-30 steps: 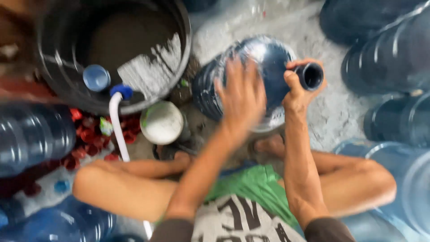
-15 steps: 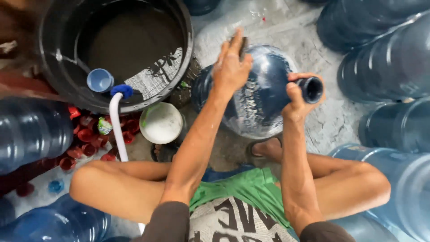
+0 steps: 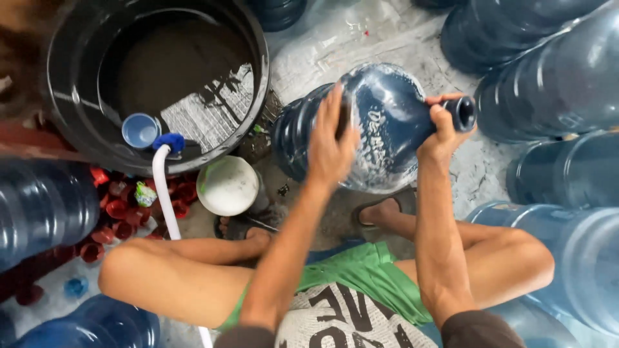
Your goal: The person scrubs the exterior of a large blue water jug using a sponge and soapy water. They rotate the jug to clean different sides and dip the sponge into a bucket of soapy water as needed.
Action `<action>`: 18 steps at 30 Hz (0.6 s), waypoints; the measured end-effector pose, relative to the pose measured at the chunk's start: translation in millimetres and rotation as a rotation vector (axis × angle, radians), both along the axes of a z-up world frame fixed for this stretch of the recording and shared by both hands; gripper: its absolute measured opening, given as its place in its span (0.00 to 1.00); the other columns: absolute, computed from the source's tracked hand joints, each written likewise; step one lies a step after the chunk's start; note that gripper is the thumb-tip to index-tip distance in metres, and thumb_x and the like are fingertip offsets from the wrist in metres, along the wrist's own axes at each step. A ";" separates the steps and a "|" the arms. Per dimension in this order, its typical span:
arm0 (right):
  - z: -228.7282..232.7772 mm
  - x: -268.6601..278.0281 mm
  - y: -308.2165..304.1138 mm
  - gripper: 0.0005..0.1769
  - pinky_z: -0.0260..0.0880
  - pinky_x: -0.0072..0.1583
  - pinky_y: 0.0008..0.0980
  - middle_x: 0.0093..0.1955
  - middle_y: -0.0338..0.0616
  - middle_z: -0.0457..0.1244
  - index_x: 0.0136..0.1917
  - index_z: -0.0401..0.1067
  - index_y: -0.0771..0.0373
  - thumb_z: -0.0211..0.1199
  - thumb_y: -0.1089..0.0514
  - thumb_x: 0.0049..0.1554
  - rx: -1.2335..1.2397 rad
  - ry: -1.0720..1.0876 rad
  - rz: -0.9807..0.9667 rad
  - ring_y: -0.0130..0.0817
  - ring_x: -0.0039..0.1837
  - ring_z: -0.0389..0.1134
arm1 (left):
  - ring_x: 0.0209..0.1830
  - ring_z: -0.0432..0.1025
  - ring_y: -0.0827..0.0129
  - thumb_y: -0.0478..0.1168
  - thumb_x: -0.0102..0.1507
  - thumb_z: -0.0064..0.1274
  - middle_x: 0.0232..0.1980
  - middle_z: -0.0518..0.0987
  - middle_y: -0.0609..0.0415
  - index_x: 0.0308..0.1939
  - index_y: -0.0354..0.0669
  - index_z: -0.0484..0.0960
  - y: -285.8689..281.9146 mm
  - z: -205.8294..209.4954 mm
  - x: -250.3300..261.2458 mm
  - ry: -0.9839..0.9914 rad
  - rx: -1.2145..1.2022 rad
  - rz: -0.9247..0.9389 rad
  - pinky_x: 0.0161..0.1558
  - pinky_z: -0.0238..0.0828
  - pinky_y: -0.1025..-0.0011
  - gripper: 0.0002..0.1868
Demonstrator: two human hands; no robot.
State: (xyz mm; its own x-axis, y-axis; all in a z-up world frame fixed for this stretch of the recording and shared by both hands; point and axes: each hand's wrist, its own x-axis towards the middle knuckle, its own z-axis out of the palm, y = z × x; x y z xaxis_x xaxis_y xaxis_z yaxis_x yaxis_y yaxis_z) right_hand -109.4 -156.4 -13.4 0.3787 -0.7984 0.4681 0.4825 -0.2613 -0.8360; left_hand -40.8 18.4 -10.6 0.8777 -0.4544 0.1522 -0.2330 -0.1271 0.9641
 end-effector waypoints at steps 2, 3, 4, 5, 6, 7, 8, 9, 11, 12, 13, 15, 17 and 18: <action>-2.2 1.3 -3.8 0.13 0.63 0.48 0.29 0.35 0.54 0.62 0.41 0.61 0.70 0.61 0.63 0.44 -0.005 0.004 -0.002 0.35 0.41 0.65 | 0.68 0.51 0.41 0.42 0.59 0.49 0.70 0.56 0.43 0.71 0.61 0.56 12.8 -8.9 -36.7 -0.094 -0.015 0.028 0.64 0.53 0.50 0.36; -3.7 -1.4 -5.3 0.14 0.63 0.48 0.30 0.34 0.54 0.61 0.41 0.61 0.69 0.61 0.64 0.43 -0.007 0.021 0.001 0.36 0.41 0.65 | 0.72 0.43 0.37 0.38 0.60 0.48 0.75 0.49 0.41 0.73 0.59 0.52 19.6 -14.1 -58.8 -0.174 -0.026 0.062 0.66 0.48 0.46 0.38; -7.0 -2.0 -9.2 0.14 0.63 0.48 0.30 0.34 0.54 0.61 0.41 0.61 0.69 0.61 0.64 0.43 -0.009 0.026 0.000 0.36 0.41 0.65 | 0.72 0.43 0.37 0.38 0.60 0.48 0.75 0.49 0.41 0.73 0.59 0.52 12.9 -13.6 -36.7 -0.169 -0.029 0.061 0.66 0.48 0.46 0.38; -11.7 -5.3 -9.7 0.15 0.63 0.47 0.30 0.34 0.55 0.61 0.41 0.62 0.69 0.61 0.62 0.41 0.030 -0.004 0.017 0.37 0.41 0.65 | 0.68 0.53 0.40 0.38 0.62 0.48 0.69 0.58 0.39 0.71 0.52 0.55 9.6 -14.1 -17.8 -0.189 -0.059 0.068 0.65 0.53 0.49 0.34; -16.3 -9.0 -10.4 0.17 0.64 0.47 0.31 0.34 0.56 0.60 0.41 0.63 0.69 0.62 0.60 0.39 0.069 -0.035 0.033 0.38 0.41 0.65 | 0.64 0.62 0.43 0.39 0.63 0.49 0.63 0.68 0.36 0.70 0.45 0.57 6.3 -14.8 0.7 -0.208 -0.089 0.074 0.64 0.58 0.53 0.32; -13.5 -12.4 -0.8 0.17 0.64 0.47 0.31 0.34 0.56 0.60 0.41 0.63 0.69 0.62 0.60 0.39 0.076 -0.026 0.029 0.38 0.41 0.65 | 0.64 0.62 0.43 0.39 0.63 0.49 0.63 0.68 0.36 0.70 0.45 0.57 4.1 -12.6 9.3 -0.199 -0.082 0.070 0.64 0.58 0.53 0.32; -9.1 -15.7 8.3 0.16 0.62 0.49 0.30 0.35 0.53 0.60 0.42 0.62 0.67 0.62 0.60 0.40 0.055 -0.013 0.037 0.36 0.43 0.64 | 0.60 0.65 0.42 0.42 0.60 0.51 0.60 0.71 0.37 0.69 0.51 0.59 1.3 -9.0 17.9 -0.107 -0.060 0.045 0.60 0.62 0.53 0.33; 0.4 -6.6 10.6 0.16 0.61 0.51 0.29 0.36 0.51 0.60 0.42 0.62 0.66 0.63 0.59 0.42 0.016 -0.026 0.051 0.35 0.44 0.64 | 0.57 0.69 0.42 0.44 0.58 0.54 0.57 0.73 0.38 0.69 0.56 0.60 -7.8 -0.4 37.8 -0.043 -0.055 0.025 0.56 0.66 0.54 0.35; 32.8 -8.0 25.9 0.17 0.59 0.50 0.26 0.38 0.49 0.62 0.43 0.65 0.65 0.65 0.55 0.44 -0.064 0.037 -0.032 0.30 0.45 0.63 | 0.57 0.69 0.44 0.43 0.58 0.53 0.59 0.71 0.40 0.70 0.57 0.57 5.6 10.1 16.4 -0.073 -0.047 0.008 0.55 0.66 0.55 0.37; 46.5 -10.8 35.4 0.18 0.58 0.50 0.23 0.40 0.47 0.63 0.45 0.68 0.63 0.67 0.51 0.46 -0.132 0.116 -0.117 0.25 0.45 0.61 | 0.57 0.69 0.47 0.41 0.58 0.51 0.61 0.69 0.42 0.72 0.59 0.55 13.8 12.8 4.4 -0.086 -0.029 -0.010 0.55 0.66 0.55 0.38; 35.3 -9.4 35.6 0.18 0.58 0.50 0.23 0.40 0.47 0.63 0.45 0.68 0.63 0.67 0.51 0.46 -0.130 0.113 -0.115 0.25 0.45 0.61 | 0.57 0.69 0.47 0.41 0.58 0.51 0.61 0.69 0.42 0.72 0.59 0.55 17.0 10.7 -7.3 -0.088 -0.027 -0.008 0.55 0.66 0.55 0.38; 9.8 -10.0 38.6 0.17 0.65 0.55 0.31 0.49 0.49 0.66 0.51 0.66 0.65 0.68 0.65 0.50 0.079 0.108 -0.303 0.30 0.52 0.66 | 0.62 0.64 0.44 0.45 0.59 0.52 0.66 0.62 0.43 0.73 0.60 0.52 25.9 2.8 -35.1 -0.156 0.024 0.088 0.55 0.66 0.54 0.39; -10.3 -9.2 29.2 0.15 0.65 0.51 0.31 0.46 0.48 0.66 0.49 0.67 0.65 0.69 0.64 0.50 0.112 0.066 -0.337 0.30 0.49 0.66 | 0.63 0.63 0.43 0.42 0.60 0.50 0.66 0.61 0.39 0.71 0.51 0.55 25.9 -11.0 -63.5 -0.241 0.017 0.183 0.57 0.65 0.55 0.36; -18.6 -8.1 23.5 0.14 0.65 0.48 0.31 0.44 0.48 0.65 0.48 0.68 0.64 0.69 0.64 0.49 0.146 0.014 -0.378 0.30 0.46 0.65 | 0.64 0.61 0.41 0.40 0.61 0.49 0.67 0.59 0.36 0.69 0.42 0.59 24.6 -16.0 -77.0 -0.334 0.010 0.272 0.58 0.64 0.55 0.33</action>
State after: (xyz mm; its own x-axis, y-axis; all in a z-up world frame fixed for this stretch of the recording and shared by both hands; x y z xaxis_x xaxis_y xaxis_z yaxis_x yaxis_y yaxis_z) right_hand -117.5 -132.8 -32.0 0.0513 -0.9404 0.3361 0.3634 -0.2959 -0.8834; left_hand -117.8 43.1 -26.6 0.8690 -0.2157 0.4454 -0.4890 -0.2358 0.8398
